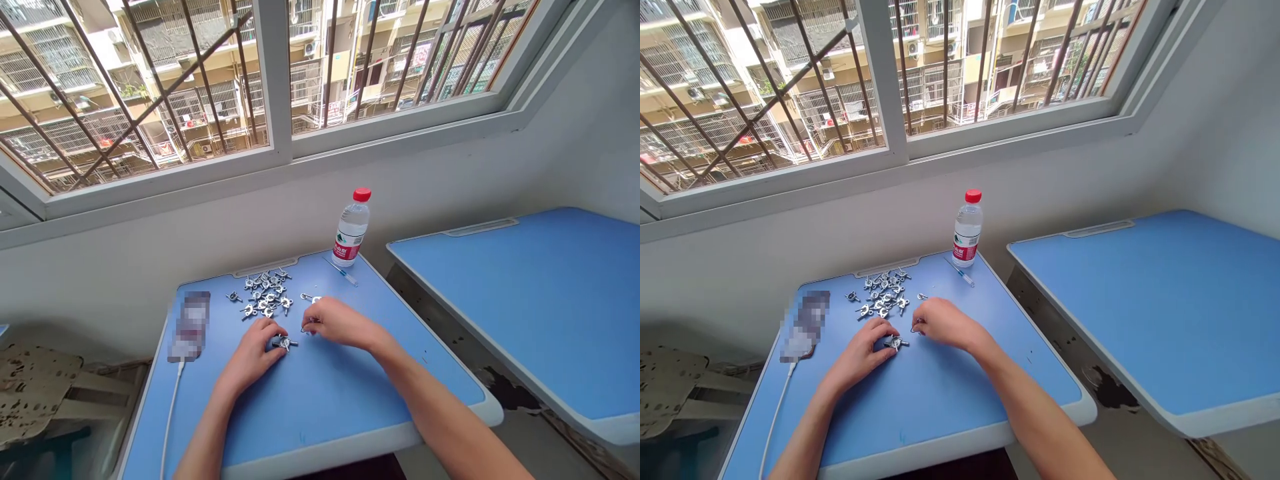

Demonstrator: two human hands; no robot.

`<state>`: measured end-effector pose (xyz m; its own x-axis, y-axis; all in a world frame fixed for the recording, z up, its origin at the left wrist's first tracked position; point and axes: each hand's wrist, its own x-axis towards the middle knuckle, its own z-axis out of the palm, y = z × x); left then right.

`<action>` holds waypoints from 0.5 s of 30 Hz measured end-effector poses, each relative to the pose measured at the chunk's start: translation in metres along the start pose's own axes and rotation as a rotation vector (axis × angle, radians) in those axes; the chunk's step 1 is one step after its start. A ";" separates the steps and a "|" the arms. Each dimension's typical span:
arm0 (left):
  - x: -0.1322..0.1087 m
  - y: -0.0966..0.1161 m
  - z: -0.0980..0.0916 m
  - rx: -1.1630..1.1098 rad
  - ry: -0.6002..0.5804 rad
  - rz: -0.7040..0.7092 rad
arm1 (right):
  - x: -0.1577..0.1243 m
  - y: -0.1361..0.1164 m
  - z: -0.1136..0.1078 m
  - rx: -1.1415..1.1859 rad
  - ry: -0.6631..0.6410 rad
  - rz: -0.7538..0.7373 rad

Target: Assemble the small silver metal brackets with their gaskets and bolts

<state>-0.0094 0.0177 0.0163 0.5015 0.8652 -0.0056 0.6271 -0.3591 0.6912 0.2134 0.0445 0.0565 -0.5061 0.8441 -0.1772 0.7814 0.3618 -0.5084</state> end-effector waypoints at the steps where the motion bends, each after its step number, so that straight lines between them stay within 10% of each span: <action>1: 0.000 -0.001 0.000 -0.003 0.004 0.001 | -0.001 -0.004 0.002 0.020 0.006 -0.034; 15: -0.001 -0.005 0.002 -0.013 0.016 0.016 | -0.002 -0.026 0.031 -0.185 -0.070 -0.195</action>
<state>-0.0115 0.0181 0.0115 0.5017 0.8649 0.0170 0.6110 -0.3682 0.7008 0.1828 0.0213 0.0443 -0.6727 0.7241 -0.1521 0.7167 0.5867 -0.3770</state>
